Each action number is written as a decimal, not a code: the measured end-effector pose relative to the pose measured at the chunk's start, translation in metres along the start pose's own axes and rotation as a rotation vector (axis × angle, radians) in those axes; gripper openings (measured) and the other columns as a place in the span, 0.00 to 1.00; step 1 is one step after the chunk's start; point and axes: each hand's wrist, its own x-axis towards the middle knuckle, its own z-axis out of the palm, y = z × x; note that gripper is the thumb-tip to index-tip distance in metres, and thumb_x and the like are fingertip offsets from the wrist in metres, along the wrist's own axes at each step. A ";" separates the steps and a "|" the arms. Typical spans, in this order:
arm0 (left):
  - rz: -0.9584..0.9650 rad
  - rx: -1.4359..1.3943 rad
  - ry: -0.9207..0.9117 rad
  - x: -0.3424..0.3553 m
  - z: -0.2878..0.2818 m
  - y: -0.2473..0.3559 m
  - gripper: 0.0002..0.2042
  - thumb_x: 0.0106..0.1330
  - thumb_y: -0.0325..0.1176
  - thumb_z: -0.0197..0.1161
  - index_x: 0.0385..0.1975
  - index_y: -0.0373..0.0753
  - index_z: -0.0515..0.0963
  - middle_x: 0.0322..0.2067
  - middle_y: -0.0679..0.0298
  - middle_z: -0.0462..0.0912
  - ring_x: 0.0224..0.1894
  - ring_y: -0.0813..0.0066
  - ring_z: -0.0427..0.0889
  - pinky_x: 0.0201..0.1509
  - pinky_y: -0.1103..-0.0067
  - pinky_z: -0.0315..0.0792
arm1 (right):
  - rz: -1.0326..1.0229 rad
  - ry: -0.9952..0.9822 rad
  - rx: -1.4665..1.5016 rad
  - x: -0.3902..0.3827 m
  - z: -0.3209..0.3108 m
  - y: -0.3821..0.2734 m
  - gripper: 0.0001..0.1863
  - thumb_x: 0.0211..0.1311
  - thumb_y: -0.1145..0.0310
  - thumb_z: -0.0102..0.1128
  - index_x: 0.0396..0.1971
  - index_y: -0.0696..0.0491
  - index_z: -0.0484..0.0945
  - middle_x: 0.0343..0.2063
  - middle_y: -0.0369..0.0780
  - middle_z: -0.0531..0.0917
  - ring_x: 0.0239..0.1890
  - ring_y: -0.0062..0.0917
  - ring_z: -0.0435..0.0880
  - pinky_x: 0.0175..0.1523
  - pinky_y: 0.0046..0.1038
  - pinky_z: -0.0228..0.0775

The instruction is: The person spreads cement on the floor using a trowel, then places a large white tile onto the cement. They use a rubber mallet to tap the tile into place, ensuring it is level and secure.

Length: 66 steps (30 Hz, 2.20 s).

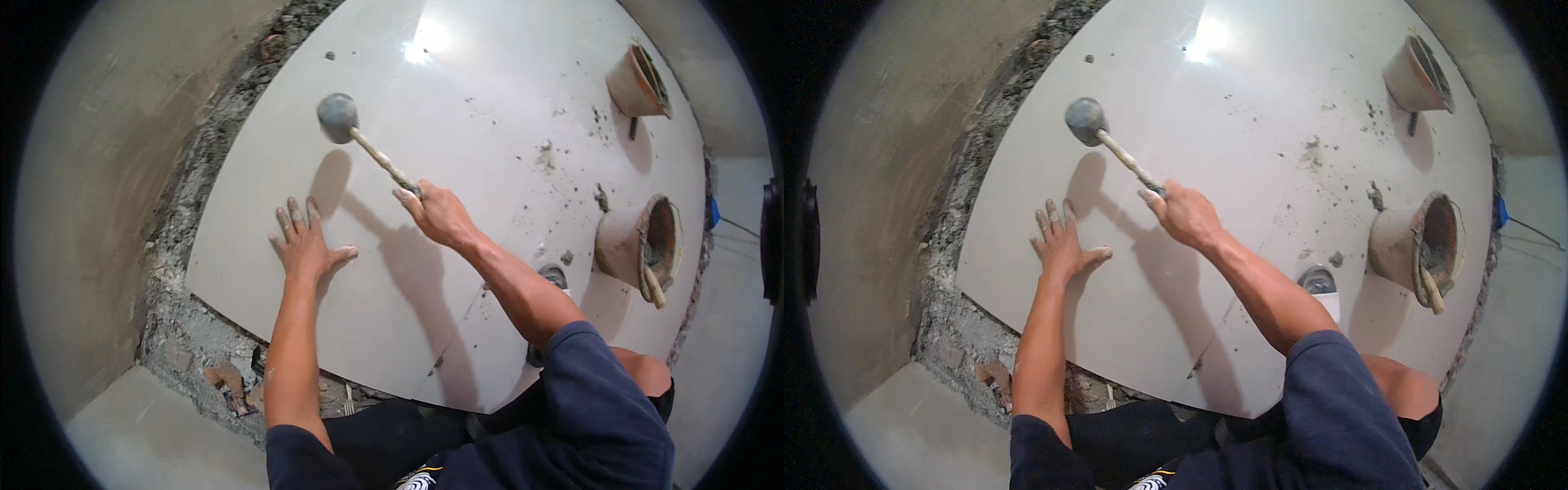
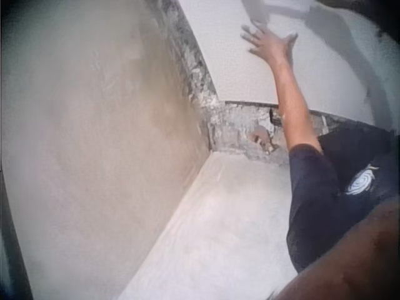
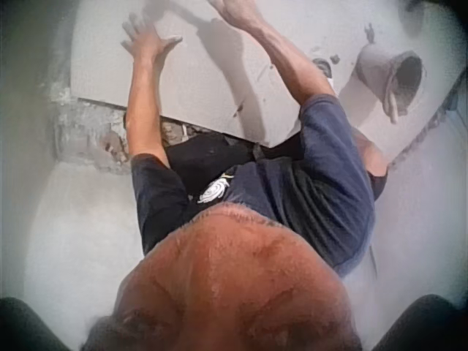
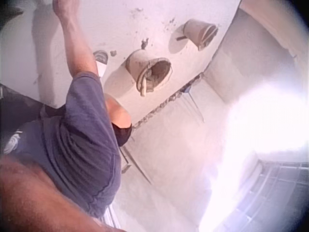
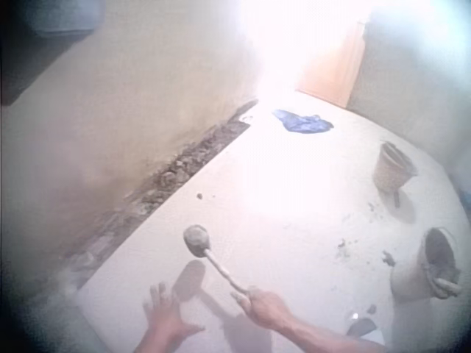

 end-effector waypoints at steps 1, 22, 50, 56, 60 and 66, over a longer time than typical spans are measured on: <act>-0.009 0.028 -0.011 -0.002 0.004 0.002 0.68 0.35 0.72 0.70 0.73 0.50 0.35 0.74 0.51 0.30 0.74 0.45 0.29 0.65 0.36 0.44 | -0.027 0.024 0.046 -0.006 -0.001 0.003 0.22 0.69 0.51 0.52 0.30 0.59 0.73 0.21 0.52 0.77 0.27 0.47 0.78 0.35 0.42 0.68; 0.156 -0.002 0.030 -0.051 0.036 -0.012 0.67 0.32 0.65 0.75 0.73 0.45 0.42 0.74 0.58 0.39 0.76 0.57 0.33 0.69 0.40 0.38 | 0.001 -0.071 -0.114 -0.067 0.031 0.037 0.18 0.65 0.53 0.52 0.38 0.54 0.71 0.27 0.51 0.81 0.34 0.51 0.81 0.41 0.48 0.71; -0.047 -0.211 0.580 -0.138 0.152 -0.084 0.66 0.41 0.80 0.56 0.71 0.33 0.42 0.73 0.46 0.39 0.75 0.50 0.36 0.73 0.49 0.37 | -0.334 -0.444 -0.462 -0.069 0.150 -0.090 0.28 0.69 0.44 0.46 0.47 0.58 0.72 0.39 0.60 0.81 0.46 0.51 0.81 0.48 0.50 0.72; -0.061 -0.155 0.491 -0.138 0.147 -0.081 0.65 0.41 0.76 0.61 0.71 0.30 0.45 0.72 0.46 0.42 0.75 0.50 0.38 0.73 0.49 0.38 | -0.417 -0.183 -0.323 -0.088 0.139 -0.083 0.25 0.68 0.47 0.50 0.33 0.59 0.74 0.24 0.57 0.81 0.31 0.55 0.81 0.36 0.50 0.71; 0.042 -0.176 0.544 -0.146 0.147 -0.097 0.65 0.40 0.79 0.58 0.72 0.34 0.43 0.73 0.50 0.42 0.75 0.54 0.38 0.75 0.54 0.38 | -0.462 -0.168 -0.263 -0.097 0.122 -0.074 0.23 0.70 0.49 0.49 0.35 0.58 0.75 0.21 0.49 0.79 0.27 0.40 0.80 0.31 0.41 0.72; 0.097 -0.089 0.350 -0.182 0.154 -0.129 0.67 0.35 0.74 0.64 0.71 0.34 0.44 0.73 0.52 0.43 0.75 0.56 0.38 0.73 0.48 0.37 | -0.440 -0.273 -0.257 -0.160 0.083 -0.017 0.20 0.67 0.51 0.56 0.37 0.56 0.74 0.17 0.44 0.79 0.21 0.35 0.83 0.30 0.38 0.75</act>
